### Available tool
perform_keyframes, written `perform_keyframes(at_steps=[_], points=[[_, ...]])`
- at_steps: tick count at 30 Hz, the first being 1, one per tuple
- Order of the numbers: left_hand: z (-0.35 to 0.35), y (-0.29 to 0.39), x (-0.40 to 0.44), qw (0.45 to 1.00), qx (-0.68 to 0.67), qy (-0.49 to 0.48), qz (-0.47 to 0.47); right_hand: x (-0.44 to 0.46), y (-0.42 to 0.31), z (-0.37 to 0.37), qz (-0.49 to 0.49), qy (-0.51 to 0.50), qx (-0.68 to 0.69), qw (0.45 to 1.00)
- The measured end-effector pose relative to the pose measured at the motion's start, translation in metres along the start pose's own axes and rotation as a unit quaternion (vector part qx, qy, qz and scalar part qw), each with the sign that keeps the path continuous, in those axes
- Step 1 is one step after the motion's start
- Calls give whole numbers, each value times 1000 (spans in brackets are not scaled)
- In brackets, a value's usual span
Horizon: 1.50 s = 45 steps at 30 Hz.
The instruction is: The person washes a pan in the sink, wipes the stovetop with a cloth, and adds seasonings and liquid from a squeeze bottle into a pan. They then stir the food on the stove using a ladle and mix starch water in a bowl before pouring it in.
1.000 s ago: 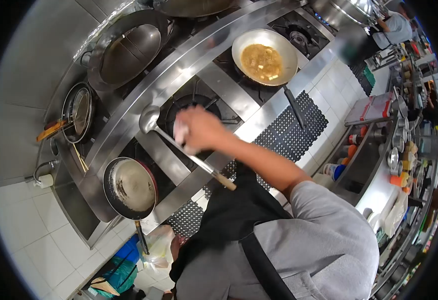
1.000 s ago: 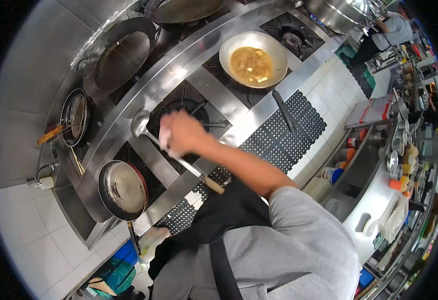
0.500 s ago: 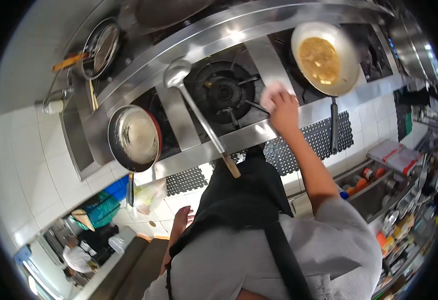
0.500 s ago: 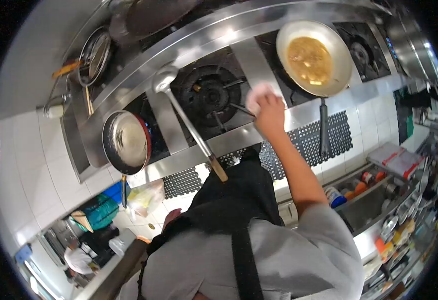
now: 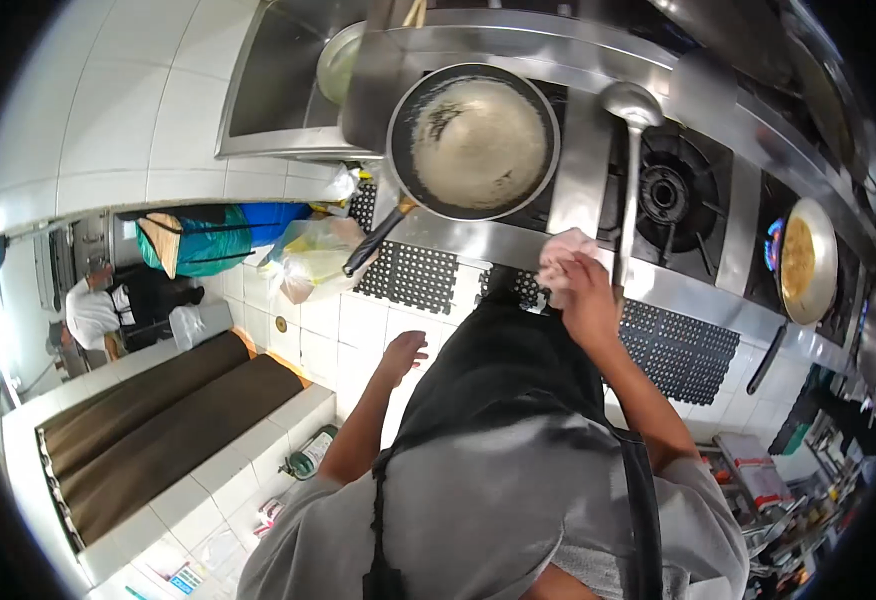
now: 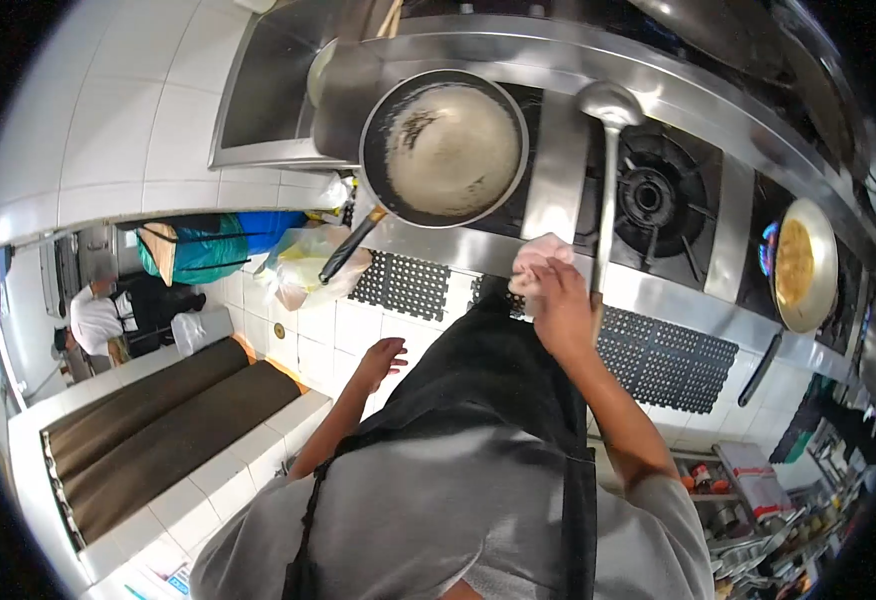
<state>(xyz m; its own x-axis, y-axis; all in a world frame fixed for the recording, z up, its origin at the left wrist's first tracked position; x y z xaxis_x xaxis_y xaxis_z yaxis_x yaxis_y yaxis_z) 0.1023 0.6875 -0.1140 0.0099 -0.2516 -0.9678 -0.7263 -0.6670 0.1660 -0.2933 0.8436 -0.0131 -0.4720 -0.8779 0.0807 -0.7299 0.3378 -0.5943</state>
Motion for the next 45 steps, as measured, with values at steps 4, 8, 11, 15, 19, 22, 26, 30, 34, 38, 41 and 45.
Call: perform_keyframes(at_steps=[4,8,11,15,19,22,26,30,34,38,41,45], points=[[-78,-83,-8,993,-105,47,-13,30,-35,118,-218,15,-17,976],[-127,-186,-17,966,-221,90,-97,120,-139,201,-255,-9,54,965],[-144,-270,-3,979,-178,58,-86,184,-184,271,-239,76,-10,968],[-135,-269,-24,976,-172,41,-124,224,-186,298,-178,122,41,975],[-144,-308,72,993,87,3,84,163,-171,264,-257,-28,-104,960],[-135,-252,76,988,-144,-6,-50,108,-138,201,-228,-47,-47,971],[-118,-123,57,998,-50,-36,30,67,-80,97,-201,-90,-21,975],[-110,-95,116,993,-61,-87,47,50,-40,2,-47,-39,-77,995],[-104,-34,98,991,-116,-68,-10,53,9,2,-60,-11,-156,986],[-104,-18,88,993,-100,-66,15,47,33,31,-24,-100,-190,976],[-101,-27,80,997,-59,-53,1,36,20,14,-6,-114,-175,978],[-93,-66,60,998,27,-38,-37,-27,-17,-25,-16,19,-130,991]])
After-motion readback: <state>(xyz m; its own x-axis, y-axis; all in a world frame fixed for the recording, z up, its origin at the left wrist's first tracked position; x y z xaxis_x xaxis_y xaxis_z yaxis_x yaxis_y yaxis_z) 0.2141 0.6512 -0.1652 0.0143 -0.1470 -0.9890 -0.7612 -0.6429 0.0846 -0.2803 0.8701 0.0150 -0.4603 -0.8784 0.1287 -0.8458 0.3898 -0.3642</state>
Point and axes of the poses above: each hand's wrist, its own x-axis towards the middle knuckle, its own z-axis out of the palm, y = z × x, the point moved 3 cm from there along x, towards the middle knuckle, and after that the axes turned 13 degrees about -z, right-handed, at the moved point
